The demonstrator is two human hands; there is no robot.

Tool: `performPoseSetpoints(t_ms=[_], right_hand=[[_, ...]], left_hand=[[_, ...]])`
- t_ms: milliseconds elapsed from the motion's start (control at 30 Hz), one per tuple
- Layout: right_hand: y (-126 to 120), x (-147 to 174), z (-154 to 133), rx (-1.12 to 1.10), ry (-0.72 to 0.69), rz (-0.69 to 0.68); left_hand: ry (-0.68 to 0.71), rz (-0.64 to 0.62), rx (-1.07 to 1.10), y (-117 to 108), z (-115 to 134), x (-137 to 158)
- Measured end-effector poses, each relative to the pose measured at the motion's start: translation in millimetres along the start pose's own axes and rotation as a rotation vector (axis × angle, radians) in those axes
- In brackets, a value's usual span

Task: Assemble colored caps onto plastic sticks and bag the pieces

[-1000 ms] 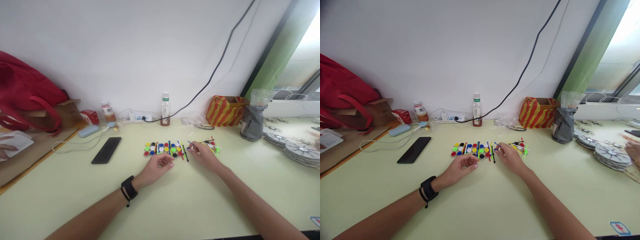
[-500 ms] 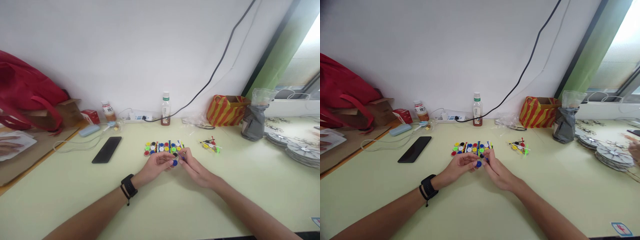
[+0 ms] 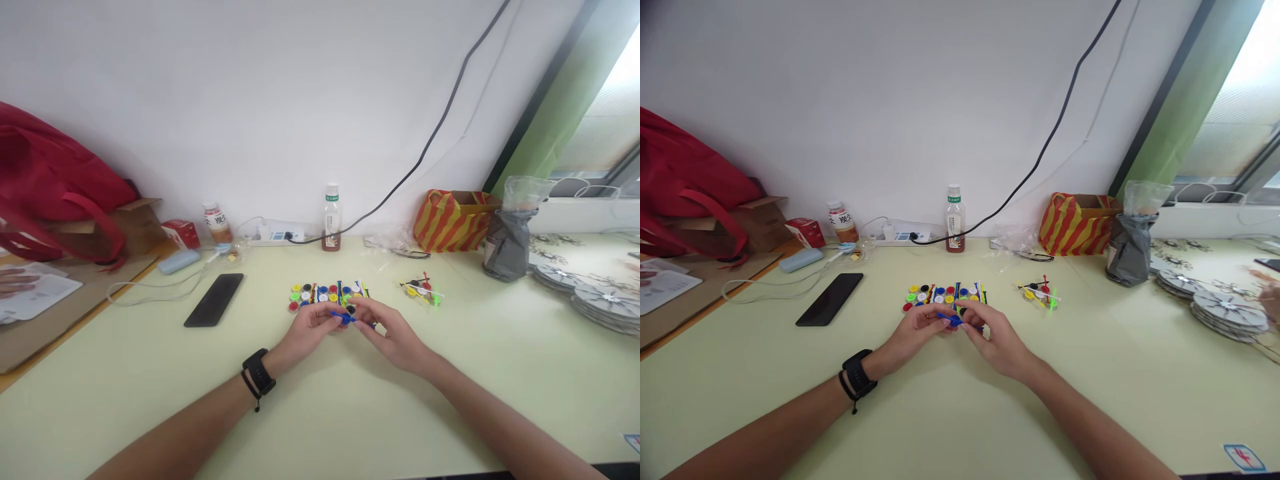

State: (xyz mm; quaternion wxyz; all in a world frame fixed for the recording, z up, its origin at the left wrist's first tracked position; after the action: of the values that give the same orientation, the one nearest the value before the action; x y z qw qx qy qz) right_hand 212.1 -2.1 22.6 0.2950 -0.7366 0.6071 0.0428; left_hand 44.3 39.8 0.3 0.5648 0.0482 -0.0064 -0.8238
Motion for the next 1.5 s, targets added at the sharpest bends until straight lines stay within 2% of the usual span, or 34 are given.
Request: performPoseSetpoints(t_ms=[133, 267, 467, 700, 833, 1133, 1300, 1500], right_hand=[[1.9, -0.3, 3.3, -0.017, 0.064, 0.013], [3.8, -0.2, 3.0, -0.010, 0.065, 0.000], [-1.7, -0.5, 10.2, 0.037, 0.104, 0.005], [-11.4, -2.7, 3.5, -0.032, 0.153, -0.048], [-9.2, -2.5, 1.1, -0.048, 0.155, -0.059], [-1.9, -0.4, -3.9, -0.071, 0.157, -0.106], [-4.8, -2.0, 1.9, -0.076, 0.147, -0.064], [-13.6, -5.2, 11.8, -0.077, 0.150, 0.028]], left_hand=[[0.075, -0.064, -0.055, 2.9, 3.0, 3.1], [0.142, -0.118, -0.133, 7.7, 3.6, 6.9], [0.203, -0.090, -0.217, 7.4, 9.3, 9.8], [0.457, -0.031, -0.499, 7.7, 27.1, 18.1], [0.515, -0.034, -0.554, 10.1, 29.1, 21.7], [0.410, -0.082, -0.509, 8.7, 21.1, 18.8], [0.346, -0.144, -0.290, 13.2, 21.5, 20.0], [0.151, -0.151, -0.100, 8.4, 7.5, 12.2]])
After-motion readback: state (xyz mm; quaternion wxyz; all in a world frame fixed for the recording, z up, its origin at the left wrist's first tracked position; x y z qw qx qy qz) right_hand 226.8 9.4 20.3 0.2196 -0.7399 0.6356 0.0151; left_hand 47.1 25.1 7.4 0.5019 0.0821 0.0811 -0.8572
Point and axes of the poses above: each hand's wrist, its own x-axis away from the middle knuckle, its own y-axis out of the palm, z = x × y, the point moved 6 cm from there along -x, towards the middle knuckle, and after that the axes turned 7 degrees about z, right-handed, at the moved point
